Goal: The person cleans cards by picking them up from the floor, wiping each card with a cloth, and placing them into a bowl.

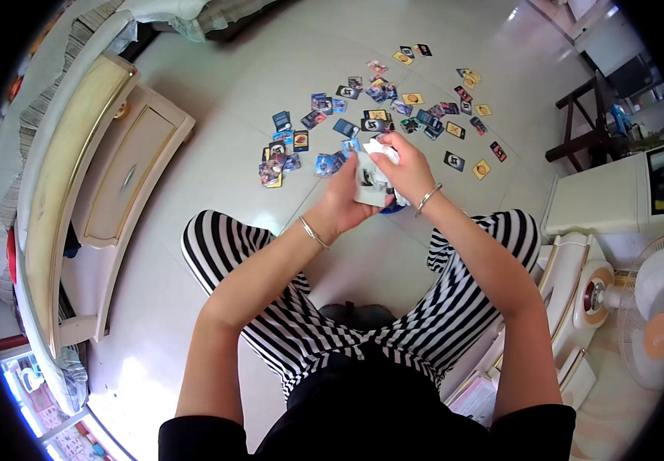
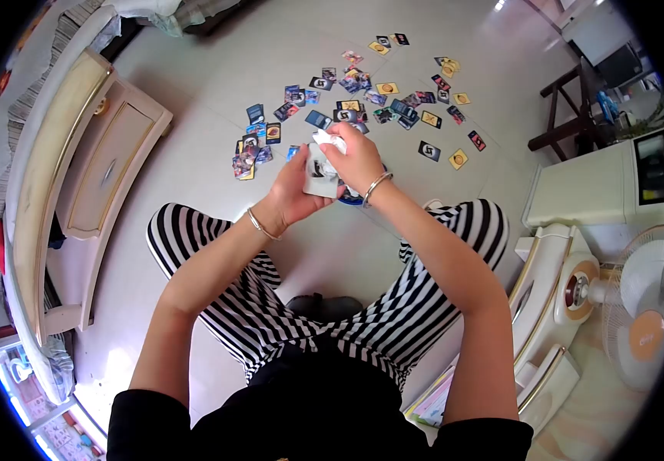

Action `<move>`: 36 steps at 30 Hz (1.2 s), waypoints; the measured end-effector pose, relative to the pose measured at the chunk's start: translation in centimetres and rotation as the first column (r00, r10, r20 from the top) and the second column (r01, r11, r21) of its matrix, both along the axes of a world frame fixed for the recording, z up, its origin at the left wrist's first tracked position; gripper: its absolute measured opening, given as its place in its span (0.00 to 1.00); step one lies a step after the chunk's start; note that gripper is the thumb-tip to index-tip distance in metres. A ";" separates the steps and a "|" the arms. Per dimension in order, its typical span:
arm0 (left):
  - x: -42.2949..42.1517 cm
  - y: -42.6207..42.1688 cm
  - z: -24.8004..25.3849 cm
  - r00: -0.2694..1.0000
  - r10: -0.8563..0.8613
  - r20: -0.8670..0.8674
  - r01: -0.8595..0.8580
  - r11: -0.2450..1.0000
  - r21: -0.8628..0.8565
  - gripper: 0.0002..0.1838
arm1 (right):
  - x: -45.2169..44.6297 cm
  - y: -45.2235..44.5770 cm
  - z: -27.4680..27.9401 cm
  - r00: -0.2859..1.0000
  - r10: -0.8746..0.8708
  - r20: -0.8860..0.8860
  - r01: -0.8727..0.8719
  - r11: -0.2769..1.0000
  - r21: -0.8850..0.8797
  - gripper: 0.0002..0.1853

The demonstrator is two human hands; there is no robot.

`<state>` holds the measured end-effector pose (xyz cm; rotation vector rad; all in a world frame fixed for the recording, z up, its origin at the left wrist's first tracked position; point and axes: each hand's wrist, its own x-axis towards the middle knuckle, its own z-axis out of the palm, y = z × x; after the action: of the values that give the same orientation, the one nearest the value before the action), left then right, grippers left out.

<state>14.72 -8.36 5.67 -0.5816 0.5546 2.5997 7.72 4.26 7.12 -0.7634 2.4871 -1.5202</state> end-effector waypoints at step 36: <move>0.7 -2.5 0.7 0.963 0.246 -0.109 -0.245 0.969 0.026 0.27 | 3.0 0.7 1.1 0.928 0.209 -0.308 -0.219 0.976 0.002 0.07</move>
<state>15.38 -10.87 6.41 -0.5328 0.5308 2.8826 10.70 4.97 8.18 -1.3224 2.4824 -1.4620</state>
